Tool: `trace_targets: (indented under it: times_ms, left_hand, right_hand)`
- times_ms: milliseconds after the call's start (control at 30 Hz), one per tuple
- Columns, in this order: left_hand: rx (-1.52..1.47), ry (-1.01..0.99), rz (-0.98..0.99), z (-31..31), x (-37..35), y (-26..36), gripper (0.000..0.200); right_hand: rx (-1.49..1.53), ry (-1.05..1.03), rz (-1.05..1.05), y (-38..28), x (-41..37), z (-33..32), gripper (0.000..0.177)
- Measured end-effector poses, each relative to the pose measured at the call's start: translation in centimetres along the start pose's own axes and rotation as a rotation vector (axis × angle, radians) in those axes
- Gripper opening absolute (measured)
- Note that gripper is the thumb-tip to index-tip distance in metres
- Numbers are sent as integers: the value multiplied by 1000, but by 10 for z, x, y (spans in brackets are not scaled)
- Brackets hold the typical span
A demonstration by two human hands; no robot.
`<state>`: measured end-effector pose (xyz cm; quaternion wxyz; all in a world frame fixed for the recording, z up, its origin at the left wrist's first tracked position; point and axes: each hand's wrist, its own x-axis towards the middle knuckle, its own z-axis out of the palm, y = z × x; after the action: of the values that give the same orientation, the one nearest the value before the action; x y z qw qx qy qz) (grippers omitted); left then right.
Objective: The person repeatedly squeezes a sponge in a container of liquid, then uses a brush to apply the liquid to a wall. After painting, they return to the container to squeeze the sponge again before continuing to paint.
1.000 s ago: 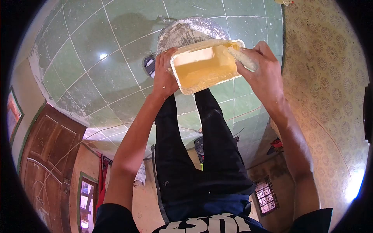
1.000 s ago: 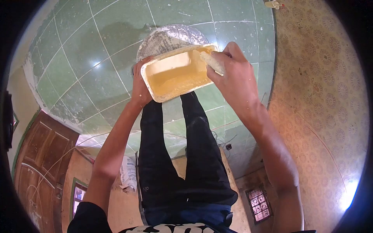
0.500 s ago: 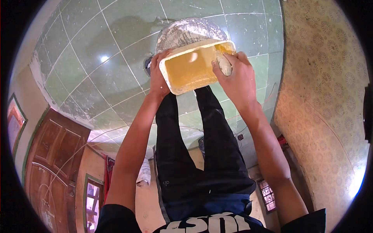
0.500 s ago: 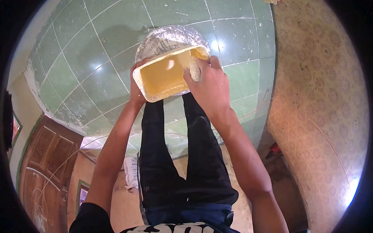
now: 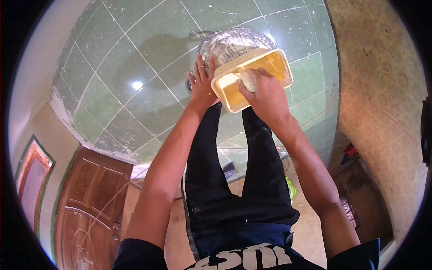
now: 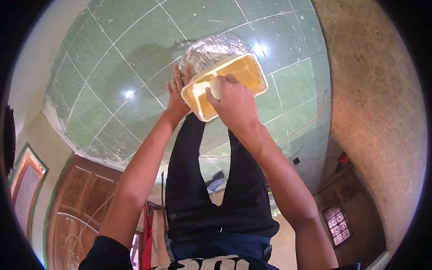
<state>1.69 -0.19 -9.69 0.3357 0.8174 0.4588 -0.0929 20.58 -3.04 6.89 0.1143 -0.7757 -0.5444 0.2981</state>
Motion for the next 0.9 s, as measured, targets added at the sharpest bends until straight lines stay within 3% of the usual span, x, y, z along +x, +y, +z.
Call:
trace_targets:
  times_ms: [100,167,267,433,500,667,900]
  left_hand:
    - [72,-95,-23,-9,7,2,128]
    - [210,-289,-141,-14,13,9,131]
    - [76,-373,-260,-16,18,14,133]
    - [12,-449,-358,-18,24,16,131]
    - [17,-471,-361,-20,24,15,130]
    - [26,-484,-384,-23,25,19,132]
    - [218,-478,-321,44,47,-17,141]
  right_hand:
    - [-4,-66,9,-17,-3,9,34]
    - [30,-116,-21,-23,-5,17,32]
    - [69,-161,-14,-30,-6,19,33]
    - [51,-177,-101,-24,-12,16,31]
    - [-45,-272,-78,-13,-16,10,33]
    - [-66,-233,-91,21,-14,-3,34]
    - [-71,-158,-5,43,-3,-25,37]
